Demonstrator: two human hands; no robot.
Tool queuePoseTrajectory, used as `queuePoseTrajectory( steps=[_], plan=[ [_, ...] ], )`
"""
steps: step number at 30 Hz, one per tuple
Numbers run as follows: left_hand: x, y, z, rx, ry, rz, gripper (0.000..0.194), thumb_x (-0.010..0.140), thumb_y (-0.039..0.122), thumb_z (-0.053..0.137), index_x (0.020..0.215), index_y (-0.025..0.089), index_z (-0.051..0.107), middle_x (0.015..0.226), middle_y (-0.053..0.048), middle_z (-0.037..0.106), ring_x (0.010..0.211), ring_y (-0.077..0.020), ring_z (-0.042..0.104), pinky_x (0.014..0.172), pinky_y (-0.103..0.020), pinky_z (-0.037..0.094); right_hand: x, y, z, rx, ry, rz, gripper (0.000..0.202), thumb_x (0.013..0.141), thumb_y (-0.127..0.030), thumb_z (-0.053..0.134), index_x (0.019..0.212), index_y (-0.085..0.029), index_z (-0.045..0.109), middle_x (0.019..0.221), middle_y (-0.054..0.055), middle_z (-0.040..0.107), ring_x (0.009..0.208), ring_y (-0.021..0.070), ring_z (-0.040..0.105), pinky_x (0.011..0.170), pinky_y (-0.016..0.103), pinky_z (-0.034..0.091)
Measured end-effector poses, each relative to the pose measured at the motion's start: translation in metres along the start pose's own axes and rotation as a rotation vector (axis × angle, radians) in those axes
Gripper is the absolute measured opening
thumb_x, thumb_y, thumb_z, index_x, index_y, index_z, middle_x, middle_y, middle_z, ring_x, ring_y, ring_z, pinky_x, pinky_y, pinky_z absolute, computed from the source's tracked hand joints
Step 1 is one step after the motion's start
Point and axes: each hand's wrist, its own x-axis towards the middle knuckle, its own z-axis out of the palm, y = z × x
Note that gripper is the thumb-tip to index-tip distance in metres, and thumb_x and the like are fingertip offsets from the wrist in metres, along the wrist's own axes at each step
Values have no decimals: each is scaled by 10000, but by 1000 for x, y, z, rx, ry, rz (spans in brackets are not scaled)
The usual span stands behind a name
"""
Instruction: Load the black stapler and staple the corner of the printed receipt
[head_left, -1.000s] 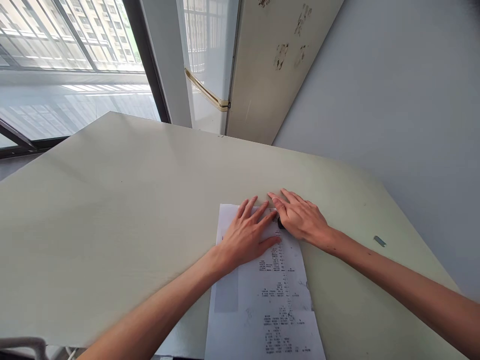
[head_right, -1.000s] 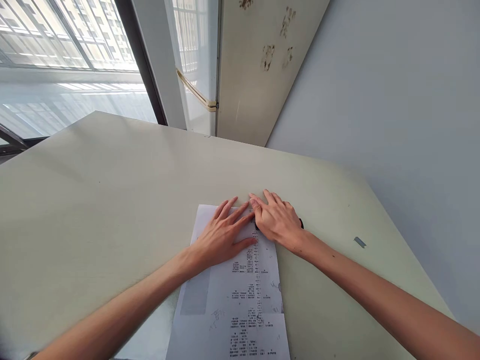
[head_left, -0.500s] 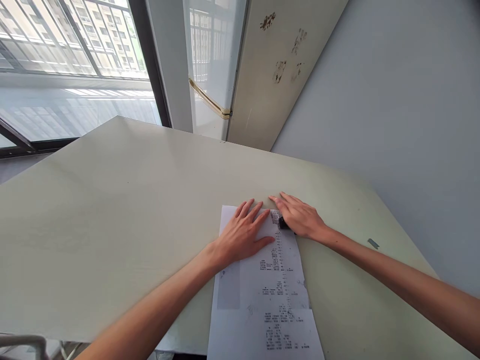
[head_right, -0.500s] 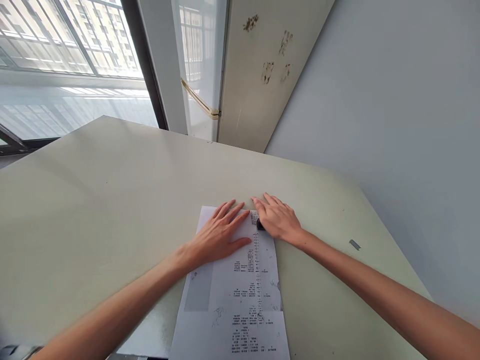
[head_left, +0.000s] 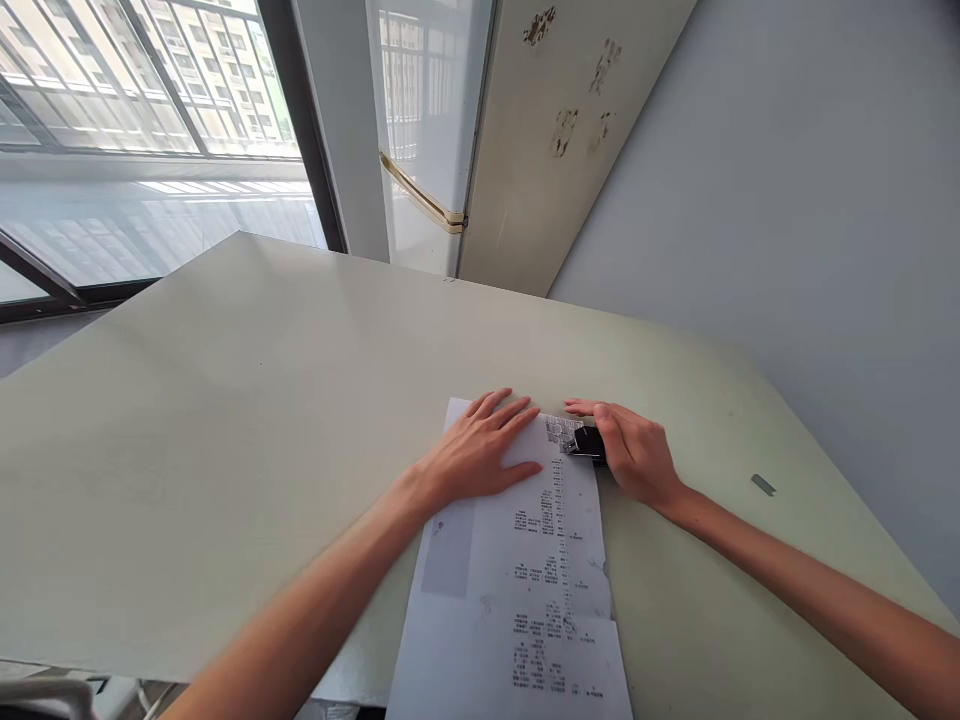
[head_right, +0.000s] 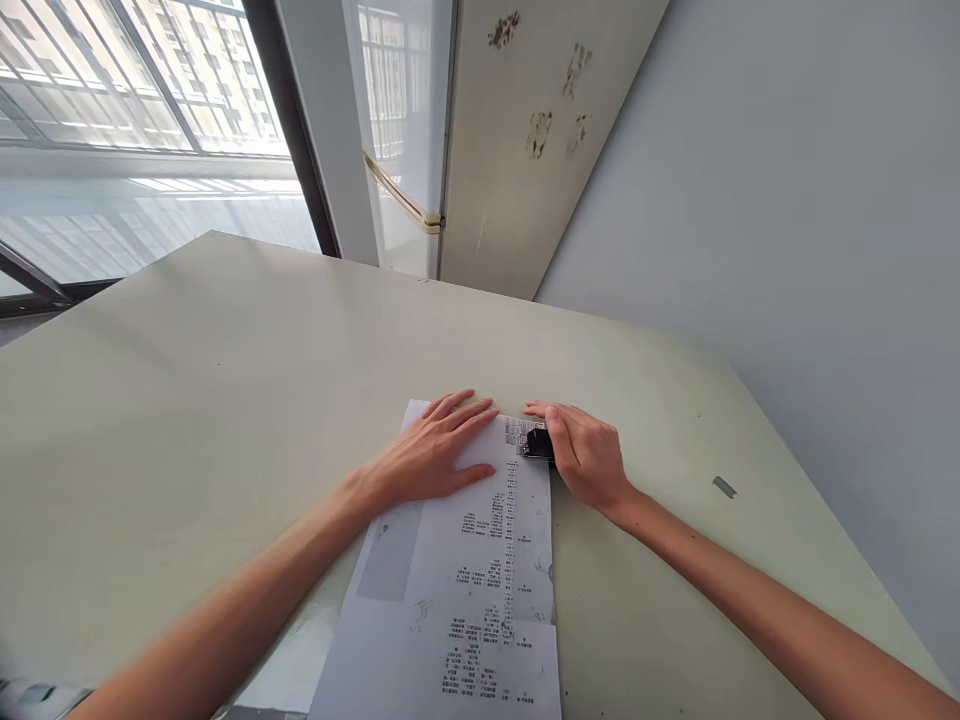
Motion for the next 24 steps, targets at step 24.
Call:
queuePoseTrajectory(
  steps=[24],
  plan=[
    [11, -5, -25, -192, -73, -57, 731, 866, 462, 808, 1518, 328, 504, 1513, -55, 589, 1419, -316, 483, 1182, -525, 383, 23, 43, 16, 31, 370, 114, 590, 1113, -499, 265, 839, -209, 700, 596, 3, 542, 560, 174, 476, 603, 321, 375]
  ],
)
